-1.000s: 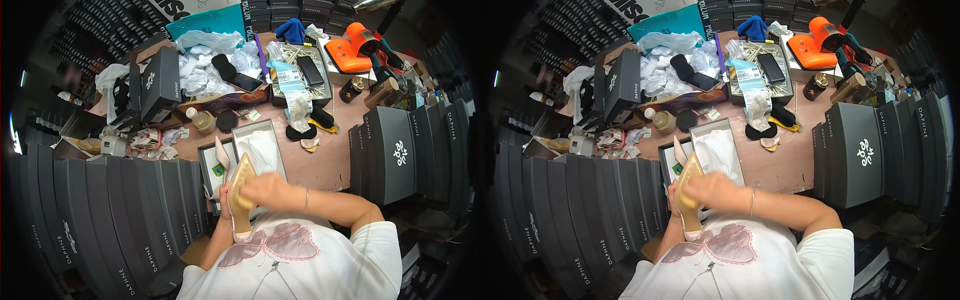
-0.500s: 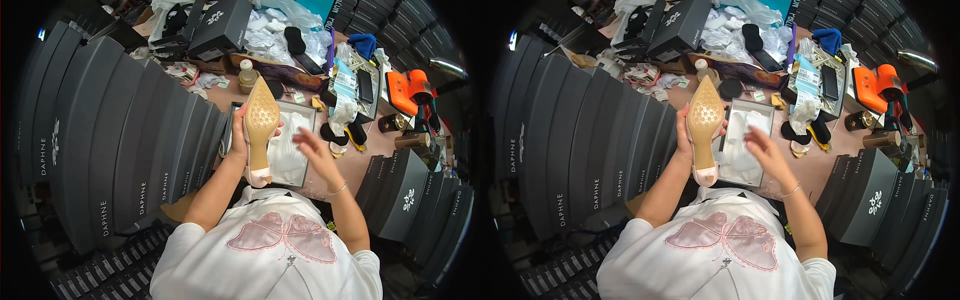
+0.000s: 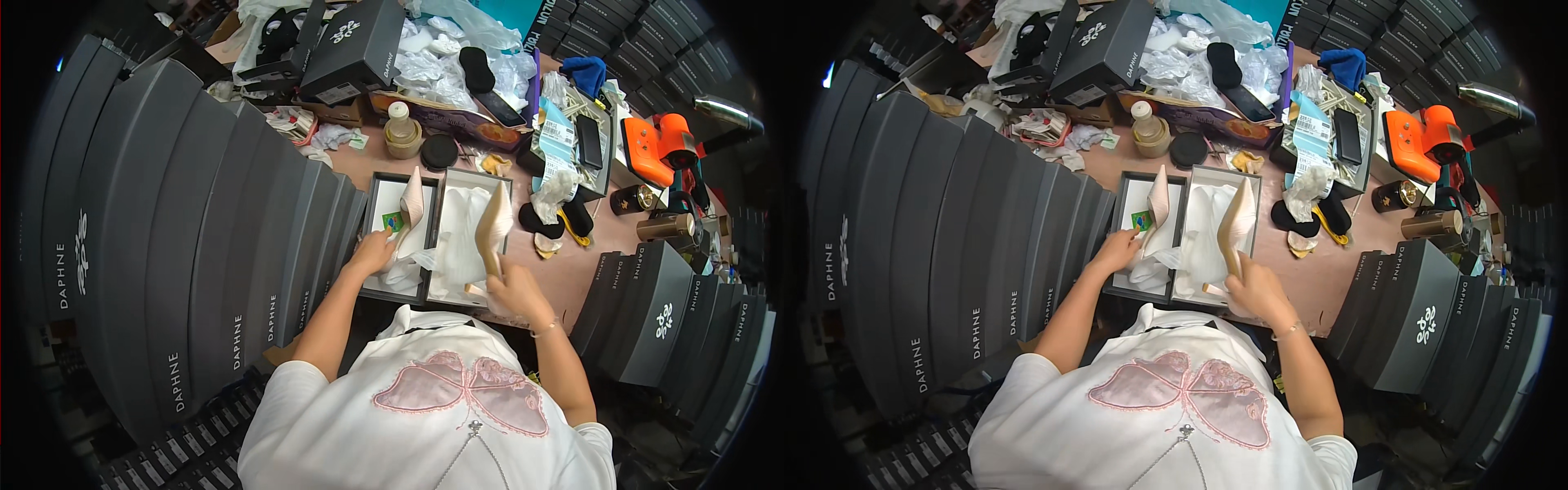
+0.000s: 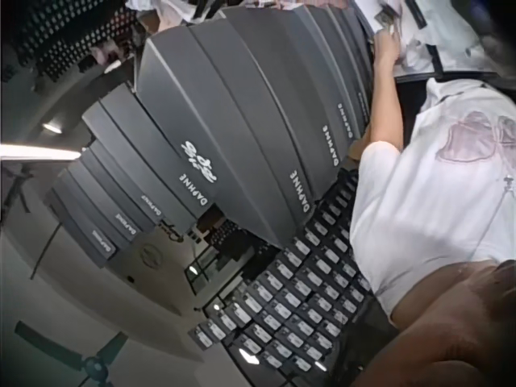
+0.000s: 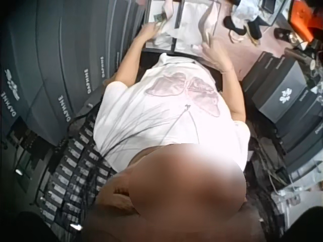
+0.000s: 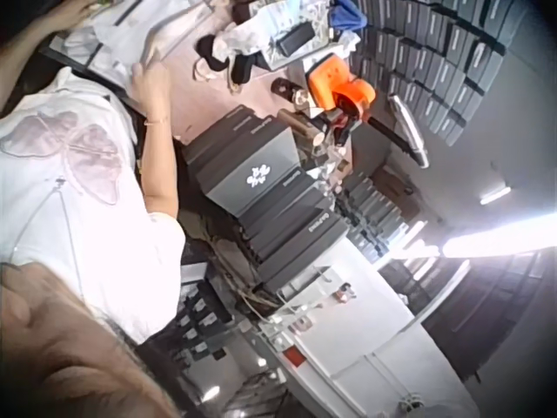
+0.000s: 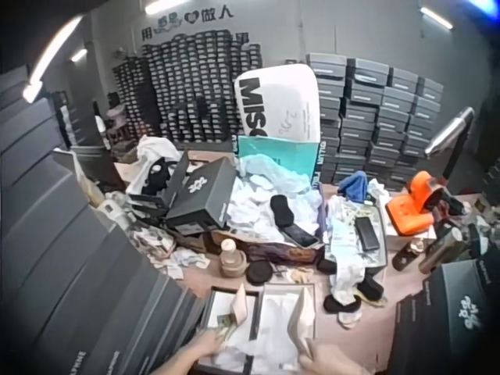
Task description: Inspecting high-heeled shoes, cleaning their soles, wrapping them in tissue, and packing them into boxes at a workstation.
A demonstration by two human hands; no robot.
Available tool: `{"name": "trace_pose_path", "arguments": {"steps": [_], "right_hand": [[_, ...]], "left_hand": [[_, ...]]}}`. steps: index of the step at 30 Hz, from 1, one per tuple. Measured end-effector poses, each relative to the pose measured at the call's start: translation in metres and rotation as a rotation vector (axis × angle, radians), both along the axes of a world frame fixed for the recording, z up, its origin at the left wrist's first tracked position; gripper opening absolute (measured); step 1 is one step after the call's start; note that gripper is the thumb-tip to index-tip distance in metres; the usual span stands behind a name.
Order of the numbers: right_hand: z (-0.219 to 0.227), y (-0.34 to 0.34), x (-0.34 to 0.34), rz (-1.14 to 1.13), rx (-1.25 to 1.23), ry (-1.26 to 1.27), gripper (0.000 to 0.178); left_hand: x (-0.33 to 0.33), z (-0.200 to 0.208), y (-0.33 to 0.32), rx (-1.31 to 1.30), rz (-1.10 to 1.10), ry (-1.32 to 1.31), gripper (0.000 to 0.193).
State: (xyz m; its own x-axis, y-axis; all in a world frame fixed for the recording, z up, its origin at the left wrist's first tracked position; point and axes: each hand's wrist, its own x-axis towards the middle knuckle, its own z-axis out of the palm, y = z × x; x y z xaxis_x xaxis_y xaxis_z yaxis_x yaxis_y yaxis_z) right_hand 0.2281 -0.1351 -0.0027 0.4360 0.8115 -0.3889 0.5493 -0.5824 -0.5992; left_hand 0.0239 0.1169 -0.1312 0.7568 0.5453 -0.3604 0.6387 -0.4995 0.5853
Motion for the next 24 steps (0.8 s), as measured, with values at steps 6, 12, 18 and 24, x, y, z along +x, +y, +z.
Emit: {"name": "trace_pose_path", "arguments": {"steps": [6,12,18,24], "right_hand": [[-0.098,0.039,-0.035,0.116,-0.241,-0.234,0.035],[-0.112,0.026,-0.018,-0.175,-0.171,0.313,0.048],[-0.107,0.038,-0.018,-0.279,-0.271,0.304,0.067],[-0.121,0.037,-0.033,-0.47,-0.148,0.609,0.058]], "left_hand": [[0.029,-0.016,0.016,-0.211,0.01,0.108,0.056],[0.038,-0.06,0.031,-0.626,0.156,0.047,0.046],[0.041,-0.042,0.028,-0.899,0.219,0.108,0.043],[0.027,-0.026,0.001,-1.135,0.44,-0.258,0.041]]}}
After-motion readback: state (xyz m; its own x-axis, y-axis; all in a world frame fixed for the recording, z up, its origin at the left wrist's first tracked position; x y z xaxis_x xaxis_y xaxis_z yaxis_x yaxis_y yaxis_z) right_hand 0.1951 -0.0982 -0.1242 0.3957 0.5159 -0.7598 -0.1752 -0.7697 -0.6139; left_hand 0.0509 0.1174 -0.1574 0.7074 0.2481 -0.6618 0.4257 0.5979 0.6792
